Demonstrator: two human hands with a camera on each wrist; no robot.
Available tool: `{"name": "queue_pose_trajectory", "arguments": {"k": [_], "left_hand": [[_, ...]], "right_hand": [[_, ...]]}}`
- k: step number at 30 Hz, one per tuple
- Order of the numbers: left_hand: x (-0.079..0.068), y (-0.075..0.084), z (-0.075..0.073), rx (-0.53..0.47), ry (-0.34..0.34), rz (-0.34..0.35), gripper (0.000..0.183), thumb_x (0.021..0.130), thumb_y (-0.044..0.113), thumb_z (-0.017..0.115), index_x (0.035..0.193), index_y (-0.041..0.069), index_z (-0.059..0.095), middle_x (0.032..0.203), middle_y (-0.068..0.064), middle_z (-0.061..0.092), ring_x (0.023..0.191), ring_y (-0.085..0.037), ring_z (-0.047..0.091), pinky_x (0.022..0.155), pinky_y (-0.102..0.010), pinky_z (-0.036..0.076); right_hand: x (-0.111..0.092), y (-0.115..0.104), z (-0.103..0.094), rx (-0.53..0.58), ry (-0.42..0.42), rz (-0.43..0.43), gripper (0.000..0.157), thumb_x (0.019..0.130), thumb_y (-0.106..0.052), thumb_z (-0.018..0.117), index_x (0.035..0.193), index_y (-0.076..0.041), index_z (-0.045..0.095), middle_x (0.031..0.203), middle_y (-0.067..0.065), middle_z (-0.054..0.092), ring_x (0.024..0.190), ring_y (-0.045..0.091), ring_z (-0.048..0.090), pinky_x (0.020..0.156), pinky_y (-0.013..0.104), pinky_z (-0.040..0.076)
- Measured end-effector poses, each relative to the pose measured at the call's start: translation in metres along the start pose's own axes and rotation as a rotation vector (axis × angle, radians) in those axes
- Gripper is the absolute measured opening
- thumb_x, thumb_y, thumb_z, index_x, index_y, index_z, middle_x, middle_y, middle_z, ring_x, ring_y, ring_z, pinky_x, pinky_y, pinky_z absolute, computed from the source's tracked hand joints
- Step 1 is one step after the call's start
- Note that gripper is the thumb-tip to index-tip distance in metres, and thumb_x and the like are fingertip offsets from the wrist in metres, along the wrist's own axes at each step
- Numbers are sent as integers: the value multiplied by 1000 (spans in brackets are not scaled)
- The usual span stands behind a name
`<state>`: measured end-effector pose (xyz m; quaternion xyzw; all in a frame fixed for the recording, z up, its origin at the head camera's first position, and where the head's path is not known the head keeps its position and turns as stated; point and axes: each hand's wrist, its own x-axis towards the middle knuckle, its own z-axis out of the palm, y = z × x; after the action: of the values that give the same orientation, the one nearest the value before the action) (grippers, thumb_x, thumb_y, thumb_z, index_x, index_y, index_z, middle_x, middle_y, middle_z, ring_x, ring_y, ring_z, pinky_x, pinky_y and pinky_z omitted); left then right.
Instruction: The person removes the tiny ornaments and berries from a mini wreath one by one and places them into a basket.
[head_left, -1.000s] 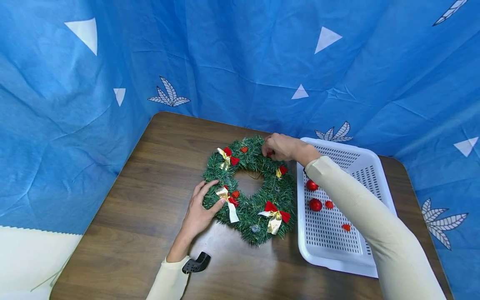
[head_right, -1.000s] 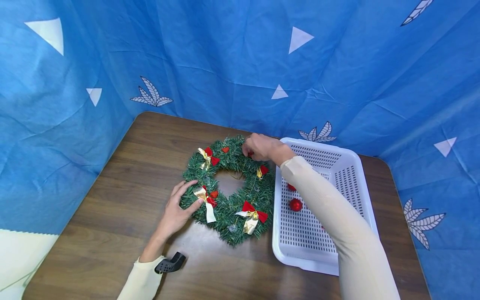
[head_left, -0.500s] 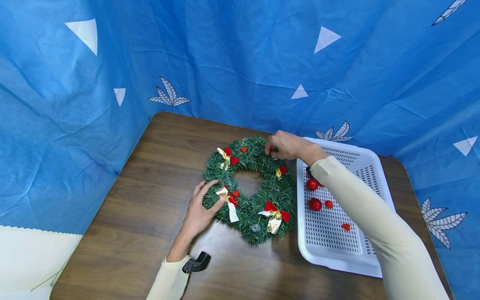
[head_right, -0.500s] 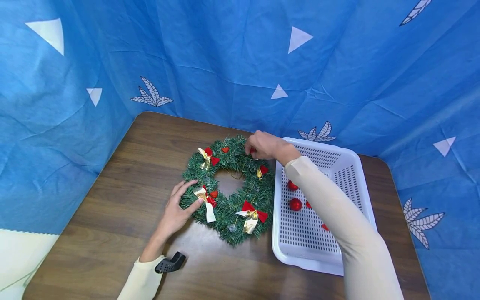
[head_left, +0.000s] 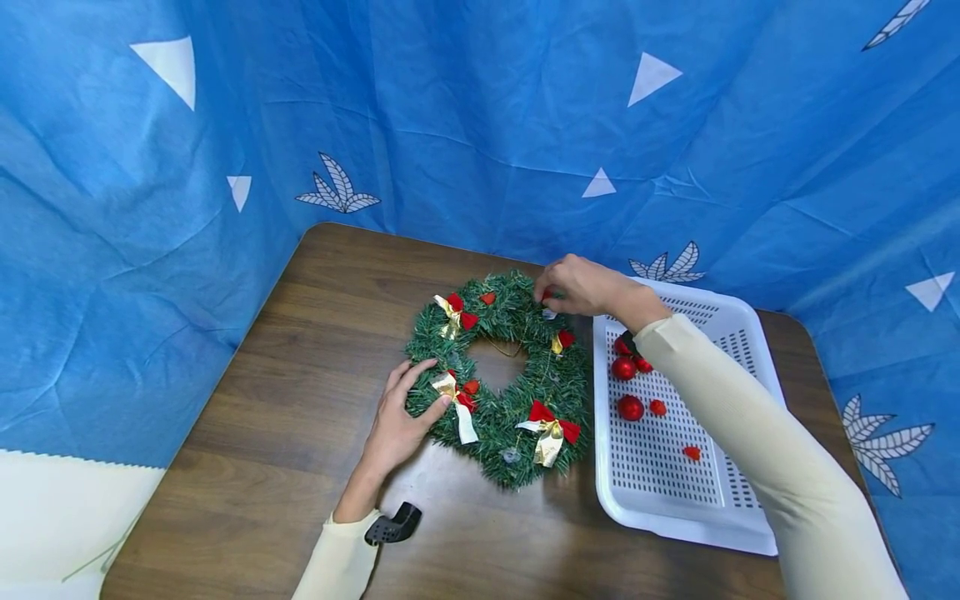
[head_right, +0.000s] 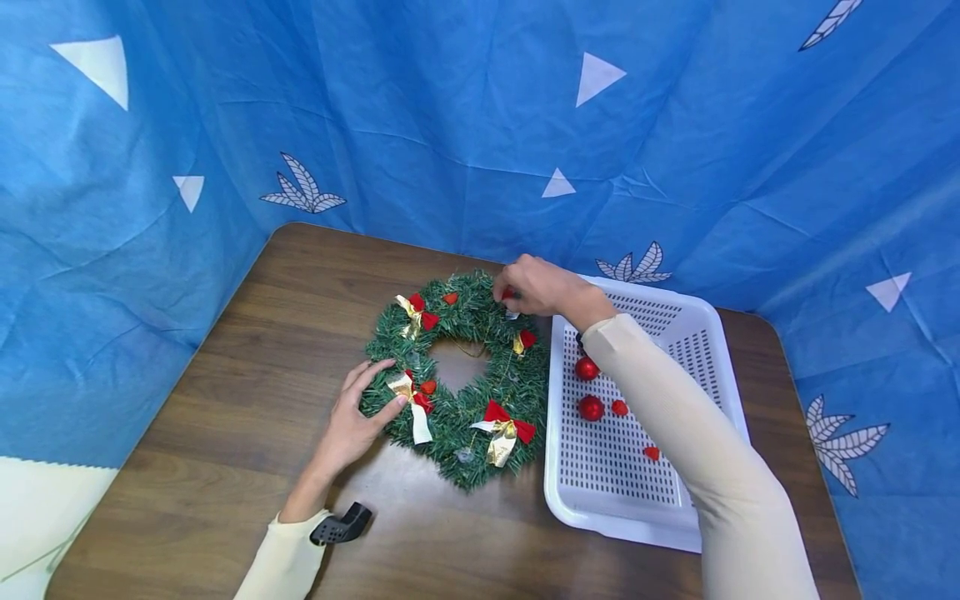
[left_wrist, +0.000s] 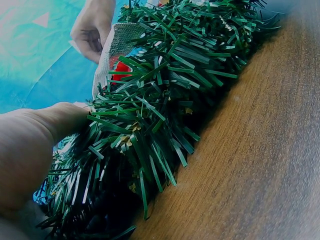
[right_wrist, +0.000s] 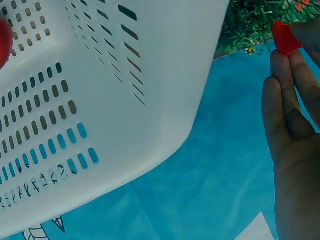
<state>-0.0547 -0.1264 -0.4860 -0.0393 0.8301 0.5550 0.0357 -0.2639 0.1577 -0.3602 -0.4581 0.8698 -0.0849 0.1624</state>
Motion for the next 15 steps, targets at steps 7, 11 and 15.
{"name": "queue_pose_trajectory", "arguments": {"k": [7, 11, 15], "left_hand": [[0, 0, -1, 6, -5, -9, 59, 91, 32, 75, 145, 29, 52, 161, -17, 25, 145, -47, 29, 111, -72, 26], [1, -1, -1, 8, -9, -8, 59, 91, 32, 75, 144, 29, 52, 161, -17, 25, 146, -47, 29, 111, -72, 26], [2, -1, 0, 8, -5, 0, 59, 91, 32, 75, 144, 28, 52, 161, -18, 25, 146, -47, 28, 111, -72, 26]], "right_hand": [[-8, -5, -4, -16, 44, -22, 16, 91, -10, 71, 106, -6, 74, 107, 8, 73, 92, 24, 70, 81, 40, 58], [-16, -5, -7, -24, 71, -32, 15, 90, -9, 71, 105, -6, 74, 106, 7, 73, 90, 21, 70, 82, 38, 59], [-26, -5, -9, -35, 76, -8, 17, 89, -10, 72, 106, -8, 74, 106, 5, 72, 89, 18, 70, 81, 35, 59]]}}
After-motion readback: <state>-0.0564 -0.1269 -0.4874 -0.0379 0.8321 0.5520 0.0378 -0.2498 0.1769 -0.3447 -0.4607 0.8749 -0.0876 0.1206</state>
